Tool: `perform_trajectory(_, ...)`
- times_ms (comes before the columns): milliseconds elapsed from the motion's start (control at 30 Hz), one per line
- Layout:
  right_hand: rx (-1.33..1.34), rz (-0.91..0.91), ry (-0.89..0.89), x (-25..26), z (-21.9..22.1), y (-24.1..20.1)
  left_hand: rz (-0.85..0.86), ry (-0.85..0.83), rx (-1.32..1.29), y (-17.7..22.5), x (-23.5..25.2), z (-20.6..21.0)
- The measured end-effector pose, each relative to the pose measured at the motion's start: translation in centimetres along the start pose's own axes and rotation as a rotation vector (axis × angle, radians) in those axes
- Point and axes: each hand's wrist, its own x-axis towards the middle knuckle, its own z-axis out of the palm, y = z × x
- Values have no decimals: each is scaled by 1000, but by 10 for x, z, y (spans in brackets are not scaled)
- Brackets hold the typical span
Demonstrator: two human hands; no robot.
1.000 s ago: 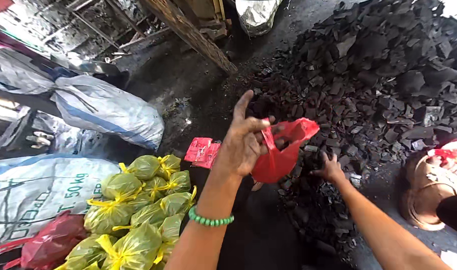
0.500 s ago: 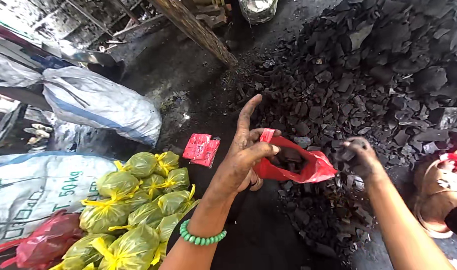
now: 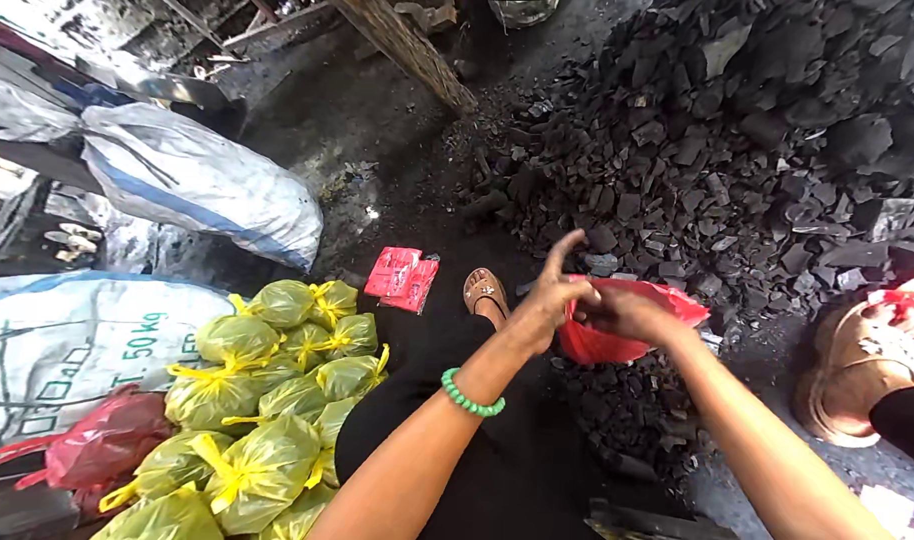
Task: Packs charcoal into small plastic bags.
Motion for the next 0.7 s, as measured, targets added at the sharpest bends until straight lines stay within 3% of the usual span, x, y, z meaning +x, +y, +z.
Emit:
perform_trajectory(67, 334, -125, 320, -6, -28, 11, 67, 50, -82, 20, -9, -13)
perform_trajectory(133, 620, -77, 583, -4, -43, 31, 183, 75, -167, 42, -22, -32)
perform_trajectory(167, 603, 0, 601, -2, -43, 47, 242, 84, -196, 54, -30, -41)
perform_trajectory(267, 169, 187, 239, 1, 2, 92, 402, 111, -227, 74, -47, -56)
perform_trajectory(333, -130, 344, 43, -1, 54, 93, 447, 134, -194, 76, -59, -56)
perform_trajectory(467, -259, 544, 81, -2, 124, 87, 462, 228, -146, 76, -61, -61)
perform_trajectory(700, -340, 570, 108, 6, 120, 102, 451, 295, -168, 70, -75, -83)
